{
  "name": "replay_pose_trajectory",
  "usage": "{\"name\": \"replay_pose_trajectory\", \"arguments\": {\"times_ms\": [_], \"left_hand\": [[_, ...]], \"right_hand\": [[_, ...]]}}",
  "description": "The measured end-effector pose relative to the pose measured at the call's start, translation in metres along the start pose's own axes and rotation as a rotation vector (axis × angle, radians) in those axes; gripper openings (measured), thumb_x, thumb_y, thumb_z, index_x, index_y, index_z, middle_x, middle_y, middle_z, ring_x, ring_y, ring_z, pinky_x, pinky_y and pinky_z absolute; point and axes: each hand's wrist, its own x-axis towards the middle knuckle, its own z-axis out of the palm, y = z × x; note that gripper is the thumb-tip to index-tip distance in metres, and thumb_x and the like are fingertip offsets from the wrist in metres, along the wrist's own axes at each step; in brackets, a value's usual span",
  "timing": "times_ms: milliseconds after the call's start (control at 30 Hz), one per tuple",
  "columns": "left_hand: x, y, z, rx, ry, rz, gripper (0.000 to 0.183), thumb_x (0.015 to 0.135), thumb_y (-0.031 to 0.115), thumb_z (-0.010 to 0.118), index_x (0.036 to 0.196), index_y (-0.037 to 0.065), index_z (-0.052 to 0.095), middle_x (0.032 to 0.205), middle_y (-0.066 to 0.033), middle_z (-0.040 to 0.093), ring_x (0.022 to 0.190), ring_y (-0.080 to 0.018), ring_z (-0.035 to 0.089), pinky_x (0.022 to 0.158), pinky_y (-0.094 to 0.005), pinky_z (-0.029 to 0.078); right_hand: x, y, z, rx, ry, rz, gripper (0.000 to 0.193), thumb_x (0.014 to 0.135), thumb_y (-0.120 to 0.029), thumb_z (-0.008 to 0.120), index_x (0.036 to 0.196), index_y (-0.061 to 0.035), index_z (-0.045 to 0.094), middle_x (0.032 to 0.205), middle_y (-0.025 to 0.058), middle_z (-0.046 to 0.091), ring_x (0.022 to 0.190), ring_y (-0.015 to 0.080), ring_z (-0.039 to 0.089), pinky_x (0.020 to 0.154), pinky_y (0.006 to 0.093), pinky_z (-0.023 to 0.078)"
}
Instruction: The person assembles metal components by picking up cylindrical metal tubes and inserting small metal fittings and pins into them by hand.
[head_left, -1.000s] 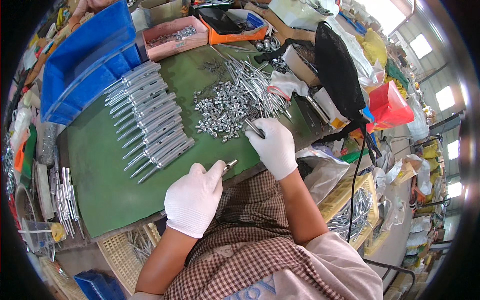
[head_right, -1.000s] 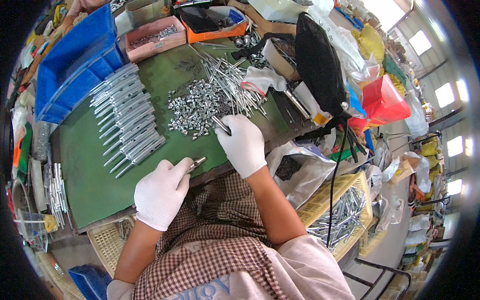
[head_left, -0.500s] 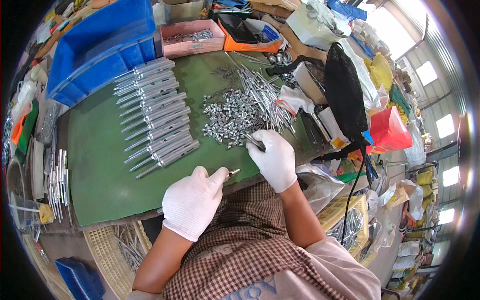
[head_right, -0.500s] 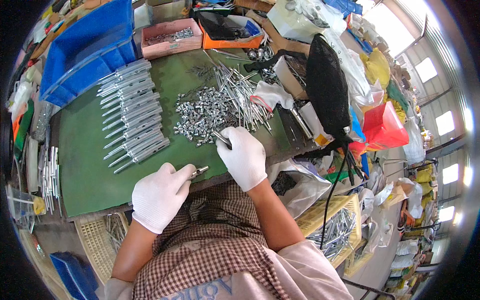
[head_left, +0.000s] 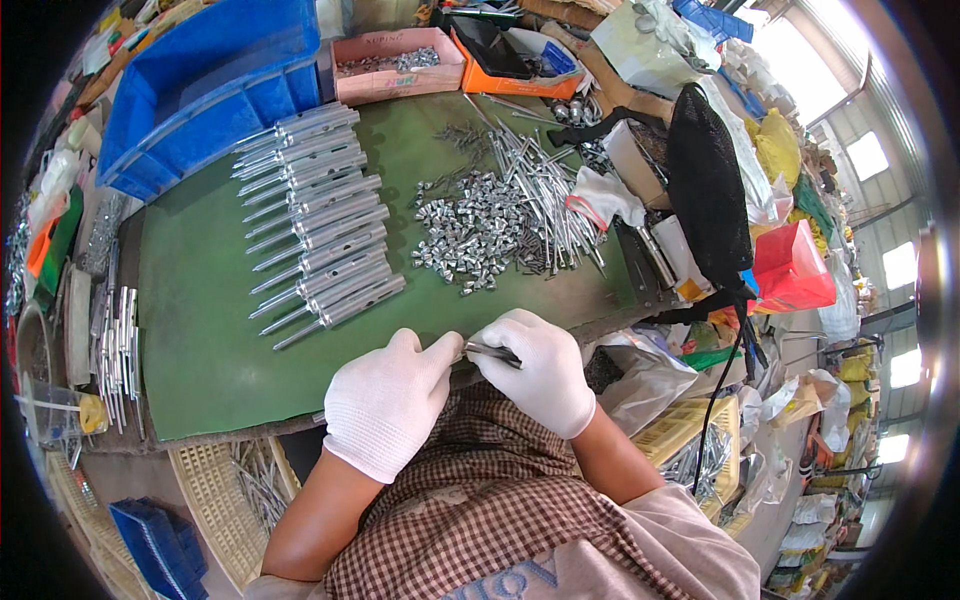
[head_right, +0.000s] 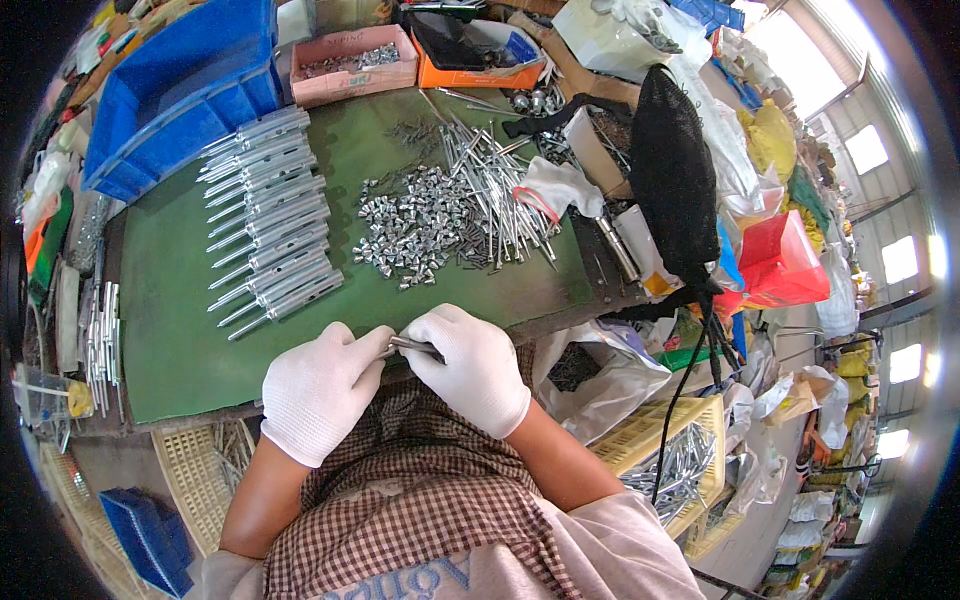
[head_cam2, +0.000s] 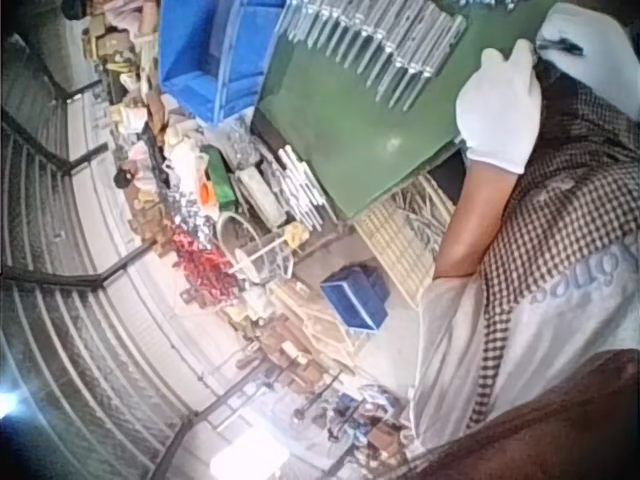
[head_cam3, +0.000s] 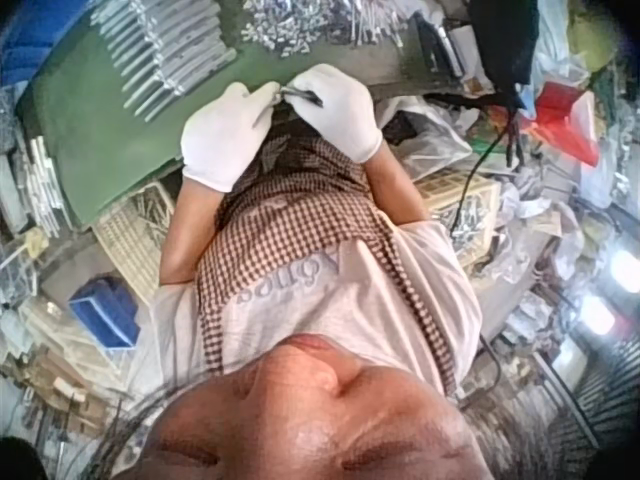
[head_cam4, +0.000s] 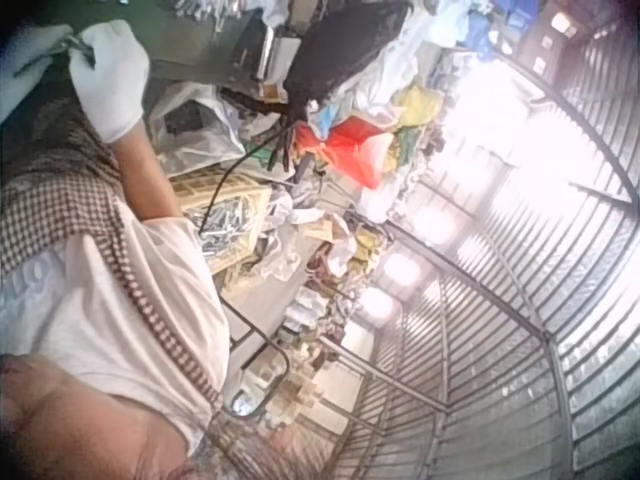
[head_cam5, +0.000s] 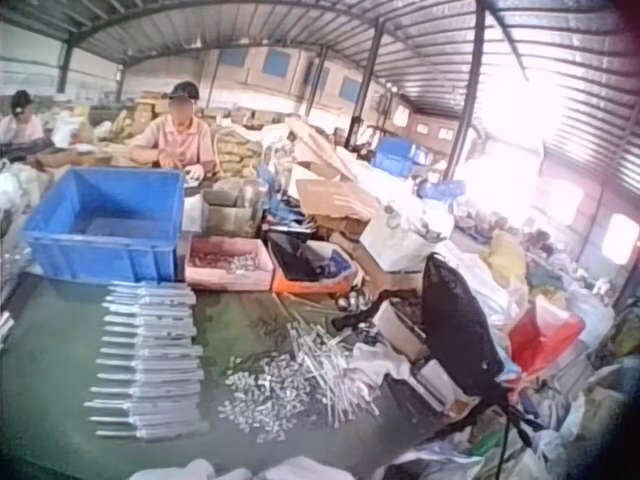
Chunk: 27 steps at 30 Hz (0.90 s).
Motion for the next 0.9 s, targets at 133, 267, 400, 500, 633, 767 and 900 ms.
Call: {"name": "replay_pose_trajectory", "arguments": {"times_ms": [133, 267, 400, 500, 633, 767, 900], "left_hand": [[-0.001, 0.0, 0.001, -0.002, 0.0, 0.009, 0.025, 0.091, 0.023, 0.065, 0.115, 0.024, 0.069, 0.08, -0.0079, 0.056, 0.062, -0.0284, 0.062, 0.054, -0.0414, 0.049], [-0.005, -0.002, 0.005, 0.036, 0.026, 0.035, 0.024, 0.093, 0.024, 0.065, 0.116, 0.027, 0.069, 0.079, -0.008, 0.055, 0.06, -0.028, 0.061, 0.053, -0.041, 0.048], [-0.004, -0.001, 0.007, 0.123, -0.031, 0.051, 0.026, 0.095, 0.025, 0.063, 0.121, 0.028, 0.066, 0.078, -0.0088, 0.053, 0.058, -0.0288, 0.061, 0.05, -0.0417, 0.047], [-0.004, 0.0, 0.004, 0.129, -0.054, 0.05, 0.027, 0.096, 0.026, 0.062, 0.123, 0.028, 0.064, 0.078, -0.0095, 0.053, 0.058, -0.03, 0.061, 0.049, -0.0429, 0.047], [0.0, 0.002, 0.001, 0.092, -0.071, 0.046, 0.028, 0.097, 0.027, 0.061, 0.125, 0.028, 0.063, 0.078, -0.0104, 0.054, 0.058, -0.0317, 0.061, 0.05, -0.0446, 0.048], [0.002, 0.003, -0.002, 0.082, -0.096, 0.028, 0.029, 0.097, 0.027, 0.061, 0.126, 0.027, 0.063, 0.078, -0.0105, 0.054, 0.057, -0.0322, 0.061, 0.05, -0.0449, 0.048], [0.004, 0.004, -0.005, 0.086, -0.117, 0.025, 0.029, 0.097, 0.027, 0.061, 0.126, 0.026, 0.064, 0.077, -0.0101, 0.053, 0.056, -0.0321, 0.06, 0.05, -0.0446, 0.048]], "right_hand": [[0.0, -0.006, -0.002, -0.025, -0.037, 0.058, 0.008, 0.085, -0.013, 0.071, 0.086, -0.008, 0.066, 0.084, 0.0104, 0.063, 0.076, 0.0327, 0.065, 0.068, 0.0416, 0.052], [0.006, -0.015, -0.006, -0.15, -0.061, 0.005, 0.009, 0.086, -0.015, 0.069, 0.086, -0.0082, 0.063, 0.083, 0.0116, 0.061, 0.076, 0.0336, 0.064, 0.067, 0.044, 0.051], [0.008, -0.007, -0.009, -0.183, -0.13, -0.023, 0.012, 0.085, -0.016, 0.07, 0.09, -0.0078, 0.063, 0.087, 0.0128, 0.062, 0.078, 0.0336, 0.065, 0.068, 0.044, 0.052], [0.01, -0.002, -0.009, -0.007, -0.123, 0.027, 0.019, 0.084, -0.015, 0.074, 0.098, -0.0073, 0.064, 0.091, 0.0118, 0.064, 0.078, 0.0285, 0.066, 0.07, 0.0399, 0.053], [0.018, 0.005, -0.008, 0.88, -0.011, 0.252, 0.026, 0.096, -0.028, 0.067, 0.105, -0.0046, 0.06, 0.077, -0.0003, 0.051, 0.063, 0.0108, 0.049, 0.058, 0.0263, 0.041], [0.037, -0.001, 0.018, 1.604, 0.216, 0.275, 0.058, 0.107, -0.05, 0.038, 0.066, -0.009, 0.041, 0.056, -0.002, 0.031, 0.047, 0.0112, 0.028, 0.044, 0.0284, 0.023], [0.037, 0.004, 0.033, 1.727, 0.215, 0.175, 0.055, 0.105, -0.044, 0.039, 0.064, -0.0074, 0.042, 0.053, -0.0016, 0.03, 0.046, 0.0116, 0.027, 0.043, 0.0288, 0.021]]}}
